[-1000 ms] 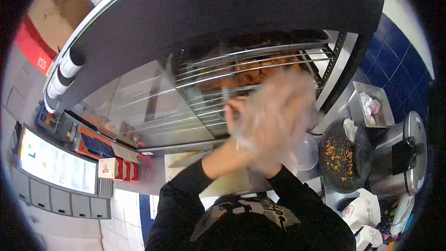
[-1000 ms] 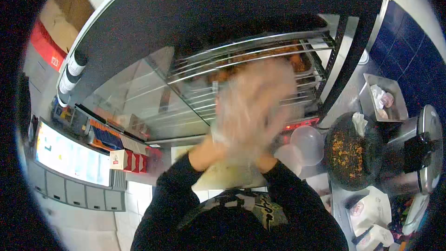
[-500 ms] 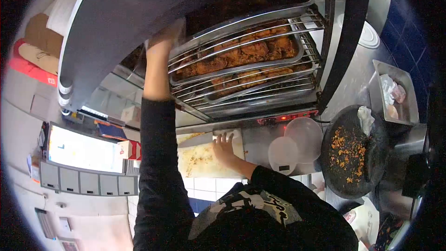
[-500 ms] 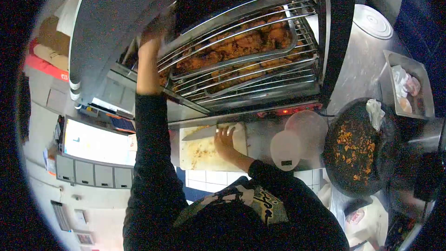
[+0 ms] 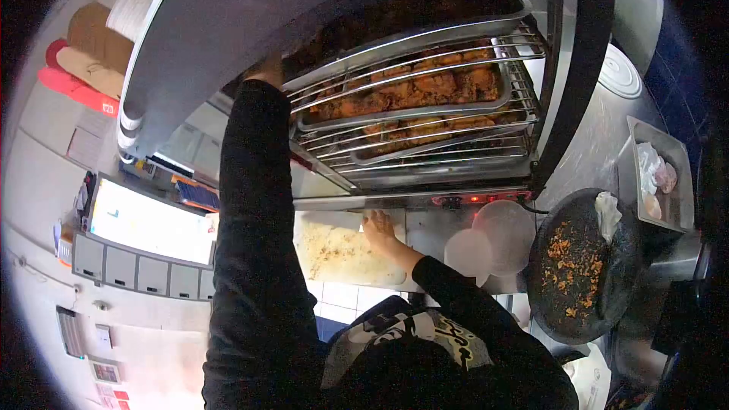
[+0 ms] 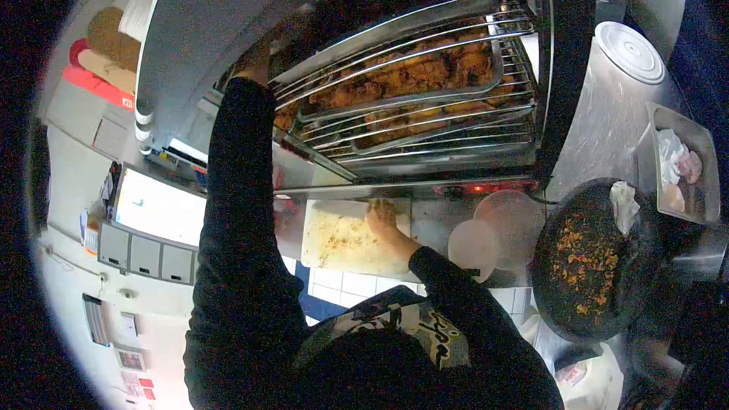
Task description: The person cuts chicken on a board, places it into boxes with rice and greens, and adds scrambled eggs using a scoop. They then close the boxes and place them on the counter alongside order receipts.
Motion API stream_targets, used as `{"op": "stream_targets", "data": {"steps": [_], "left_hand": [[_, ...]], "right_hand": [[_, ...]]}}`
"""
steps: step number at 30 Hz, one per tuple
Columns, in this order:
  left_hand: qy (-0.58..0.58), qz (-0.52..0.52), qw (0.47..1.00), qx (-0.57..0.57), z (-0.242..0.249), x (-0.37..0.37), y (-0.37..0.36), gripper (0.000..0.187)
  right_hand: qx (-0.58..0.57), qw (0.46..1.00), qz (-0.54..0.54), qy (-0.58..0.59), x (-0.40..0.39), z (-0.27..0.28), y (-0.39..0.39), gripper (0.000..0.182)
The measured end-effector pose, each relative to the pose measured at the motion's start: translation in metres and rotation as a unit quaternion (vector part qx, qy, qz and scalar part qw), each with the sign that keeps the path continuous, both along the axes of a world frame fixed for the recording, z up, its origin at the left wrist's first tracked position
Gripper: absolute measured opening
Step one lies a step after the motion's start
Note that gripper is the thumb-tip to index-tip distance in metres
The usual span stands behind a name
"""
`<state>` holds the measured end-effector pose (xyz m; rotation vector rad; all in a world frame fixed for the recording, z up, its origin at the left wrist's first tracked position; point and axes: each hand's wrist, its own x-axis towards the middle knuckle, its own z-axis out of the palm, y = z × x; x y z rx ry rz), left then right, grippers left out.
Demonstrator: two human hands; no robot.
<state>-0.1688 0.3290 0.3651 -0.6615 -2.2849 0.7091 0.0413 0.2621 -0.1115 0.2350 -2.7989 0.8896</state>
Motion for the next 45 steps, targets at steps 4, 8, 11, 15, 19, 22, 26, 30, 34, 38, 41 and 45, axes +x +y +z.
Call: {"op": "stream_targets", "data": {"steps": [4,8,11,15,19,22,26,30,34,38,41,45], "left_hand": [[-0.002,-0.014,1.0,-0.024,-0.008,0.007,-0.006,0.034],[0.043,-0.091,0.99,-0.102,-0.032,0.044,-0.017,0.031],[0.026,-0.19,0.977,0.09,-0.036,0.12,-0.022,0.038],[0.028,-0.495,0.866,0.057,-0.059,0.178,-0.071,0.044],[-0.05,-0.51,0.819,0.257,-0.097,0.226,-0.126,0.042],[-0.053,-0.382,0.856,0.346,-0.136,0.23,-0.205,0.045],[-0.214,-0.044,0.864,0.454,-0.26,0.234,-0.291,0.044],[-0.261,0.105,0.956,0.083,-0.385,0.238,-0.299,0.038],[-0.305,0.021,0.863,0.403,-0.401,0.238,-0.31,0.058],[-0.539,0.092,0.713,0.439,-0.417,0.248,-0.35,0.06],[-0.502,0.006,0.667,0.55,-0.444,0.264,-0.352,0.052],[-0.303,-0.053,0.796,0.521,-0.394,0.263,-0.363,0.038]], "right_hand": [[0.076,0.975,0.187,-0.09,0.041,0.068,0.045,0.034],[0.011,0.963,0.199,-0.181,0.057,0.045,0.035,0.042],[-0.119,0.948,0.162,-0.246,0.086,0.092,0.043,0.042],[-0.161,0.896,0.269,-0.314,0.112,0.127,0.011,0.037],[-0.017,0.921,0.312,-0.232,0.125,0.089,-0.026,0.033],[-0.168,0.937,0.234,-0.197,0.107,0.058,-0.008,0.029],[-0.037,0.955,0.158,-0.247,0.09,0.093,0.019,0.027],[-0.047,0.955,0.096,-0.277,0.103,0.127,0.019,0.032],[-0.05,0.962,0.045,-0.265,0.132,0.134,0.011,0.039],[-0.051,0.947,0.035,-0.315,0.131,0.151,-0.021,0.041],[0.018,0.961,0.075,-0.265,0.124,0.131,-0.038,0.038],[0.045,0.965,0.077,-0.248,0.11,0.106,-0.034,0.029]]}}
